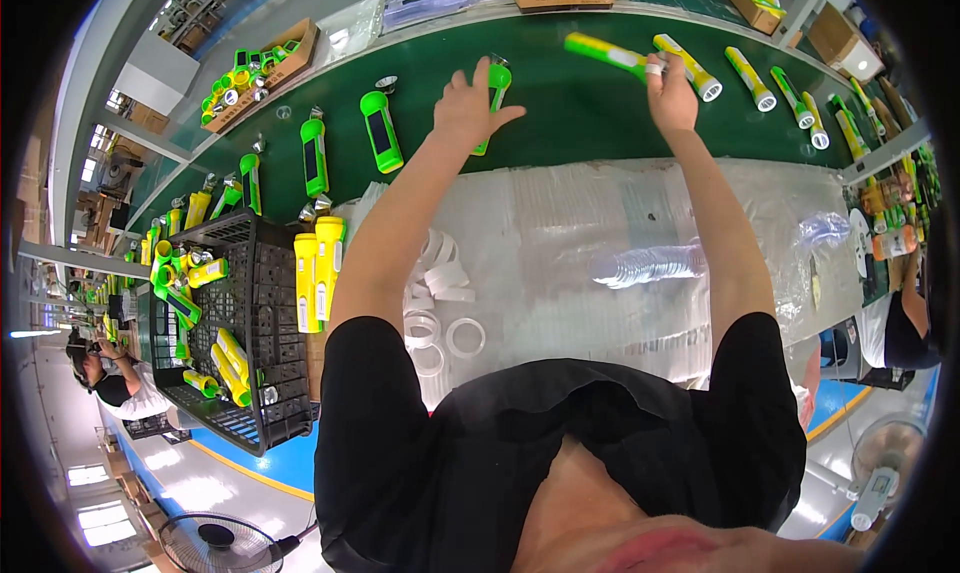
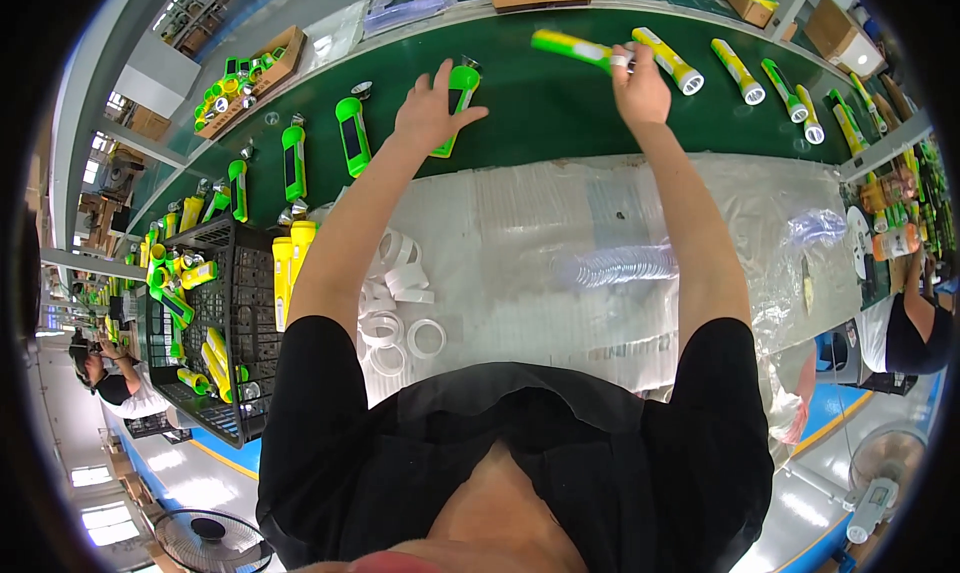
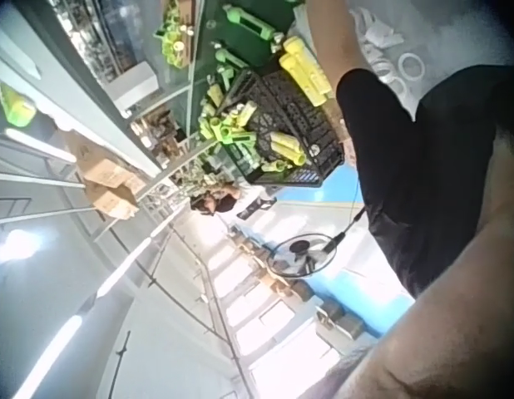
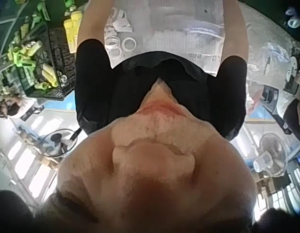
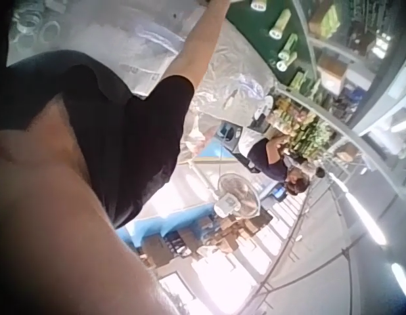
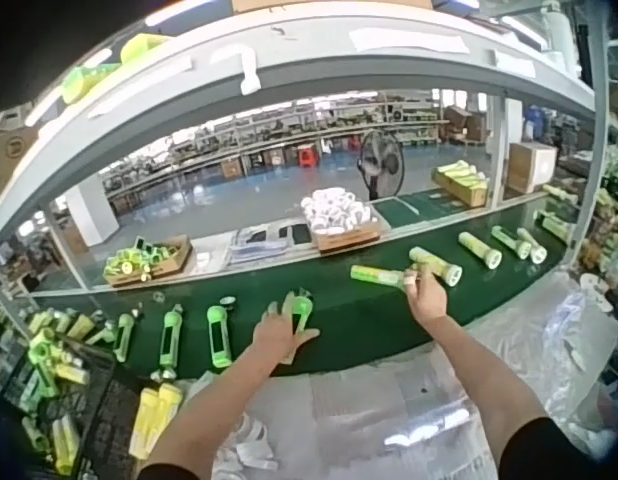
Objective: Assembling plastic rings and components onto portable flashlights at a factory assembly line.
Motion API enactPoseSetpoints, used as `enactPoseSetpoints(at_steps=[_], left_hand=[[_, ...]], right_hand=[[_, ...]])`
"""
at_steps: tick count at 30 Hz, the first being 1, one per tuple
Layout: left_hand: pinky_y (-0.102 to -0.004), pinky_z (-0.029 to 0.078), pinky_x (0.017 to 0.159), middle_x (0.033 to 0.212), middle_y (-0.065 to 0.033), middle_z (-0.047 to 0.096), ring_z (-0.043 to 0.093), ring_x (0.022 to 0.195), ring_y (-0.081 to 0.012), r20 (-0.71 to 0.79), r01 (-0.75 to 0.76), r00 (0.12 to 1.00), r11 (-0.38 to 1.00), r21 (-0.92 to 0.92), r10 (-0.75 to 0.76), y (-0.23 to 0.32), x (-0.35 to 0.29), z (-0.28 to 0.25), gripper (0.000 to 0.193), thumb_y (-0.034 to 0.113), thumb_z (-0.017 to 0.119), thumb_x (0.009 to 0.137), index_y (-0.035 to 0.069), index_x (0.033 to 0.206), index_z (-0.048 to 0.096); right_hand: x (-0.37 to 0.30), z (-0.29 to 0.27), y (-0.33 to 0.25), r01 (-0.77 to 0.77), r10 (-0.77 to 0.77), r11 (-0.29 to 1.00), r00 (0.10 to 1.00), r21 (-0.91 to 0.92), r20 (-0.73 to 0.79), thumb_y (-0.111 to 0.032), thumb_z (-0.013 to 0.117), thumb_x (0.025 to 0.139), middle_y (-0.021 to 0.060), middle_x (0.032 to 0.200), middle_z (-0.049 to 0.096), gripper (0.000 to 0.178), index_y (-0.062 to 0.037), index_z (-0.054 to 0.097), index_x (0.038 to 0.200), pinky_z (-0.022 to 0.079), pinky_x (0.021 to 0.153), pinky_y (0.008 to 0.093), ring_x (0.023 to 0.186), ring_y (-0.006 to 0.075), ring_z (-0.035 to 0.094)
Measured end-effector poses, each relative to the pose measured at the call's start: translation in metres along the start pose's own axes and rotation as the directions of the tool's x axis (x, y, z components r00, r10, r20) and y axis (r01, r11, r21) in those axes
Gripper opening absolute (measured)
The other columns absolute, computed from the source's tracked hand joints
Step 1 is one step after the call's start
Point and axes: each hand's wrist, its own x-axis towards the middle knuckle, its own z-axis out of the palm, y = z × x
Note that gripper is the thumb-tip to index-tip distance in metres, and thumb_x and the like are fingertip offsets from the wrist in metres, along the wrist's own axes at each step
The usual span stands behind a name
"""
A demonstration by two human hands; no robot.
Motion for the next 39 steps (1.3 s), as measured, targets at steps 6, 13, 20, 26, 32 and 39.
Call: enactPoseSetpoints(at_steps=[6,13,20,26,32,39], left_hand=[[-0.0433,0.052,0.086,0.104,-0.026,0.061,0.063,0.098,-0.0399,0.275,0.177,0.955,0.954,-0.24,-0.108,-0.023,-0.002,0.021,0.08,0.041,0.068,0.082,0.005,0.143,0.032],[-0.0402,0.053,0.077,0.107,-0.02,0.065,0.067,0.089,-0.0354,0.229,0.063,0.955,0.625,-0.778,0.189,0.081,-0.085,-0.058,0.074,0.033,0.072,0.083,0.007,0.141,0.033],[-0.0265,0.05,0.073,0.095,-0.0063,0.07,0.064,0.084,-0.0138,-0.149,-0.205,0.978,0.589,-0.782,0.142,0.11,-0.119,-0.113,0.028,0.021,0.063,0.094,0.005,0.118,0.063],[-0.0293,0.048,0.083,0.098,-0.0055,0.067,0.061,0.094,-0.0148,0.198,0.101,0.902,0.258,-0.961,0.385,0.12,-0.157,-0.113,0.039,0.032,0.042,0.104,0.003,0.114,0.066],[-0.0333,0.048,0.08,0.098,-0.0097,0.066,0.062,0.09,-0.0244,-0.131,-0.228,0.944,0.312,-0.922,0.304,0.137,-0.192,-0.13,0.031,0.026,0.044,0.101,0.006,0.106,0.067],[-0.0424,0.045,0.091,0.111,-0.0086,0.066,0.061,0.107,-0.0314,-0.351,-0.536,0.824,0.408,-0.739,0.445,0.144,-0.191,-0.122,0.034,0.036,0.052,0.096,0.006,0.106,0.065]], right_hand=[[0.006,0.006,0.015,0.203,-0.122,0.789,0.977,-0.58,0.175,-0.04,0.062,0.089,0.0159,0.119,0.061,0.041,-0.0109,0.058,0.118,0.048,0.089,0.0496,0.112,0.0355,0.058],[-0.113,-0.046,-0.122,-0.675,0.1,0.408,0.702,0.615,0.705,-0.044,0.067,0.088,0.0071,0.097,0.064,0.051,-0.0023,0.057,0.114,0.051,0.075,0.031,0.084,0.0152,0.063],[-0.209,-0.144,-0.141,-0.801,-0.12,0.122,0.575,0.586,0.81,-0.02,0.062,0.086,0.011,0.09,0.061,0.042,-0.0036,0.045,0.121,0.051,0.073,0.0332,0.079,0.021,0.062],[-0.24,-0.183,-0.158,-0.767,-0.301,0.301,0.487,0.566,0.82,-0.052,0.068,0.081,0.012,0.087,0.059,0.066,-0.0036,0.045,0.12,0.049,0.072,0.0314,0.078,0.0191,0.06],[-0.262,-0.177,-0.166,-0.713,-0.186,0.336,0.59,0.615,0.786,-0.034,0.056,0.098,0.0129,0.107,0.061,0.049,-0.0008,0.041,0.131,0.052,0.078,0.0317,0.086,0.0189,0.063],[-0.273,-0.186,-0.164,-0.687,-0.148,0.284,0.658,0.669,0.739,-0.04,0.055,0.098,0.0098,0.102,0.058,0.052,-0.0022,0.042,0.131,0.051,0.073,0.0308,0.083,0.017,0.062]])
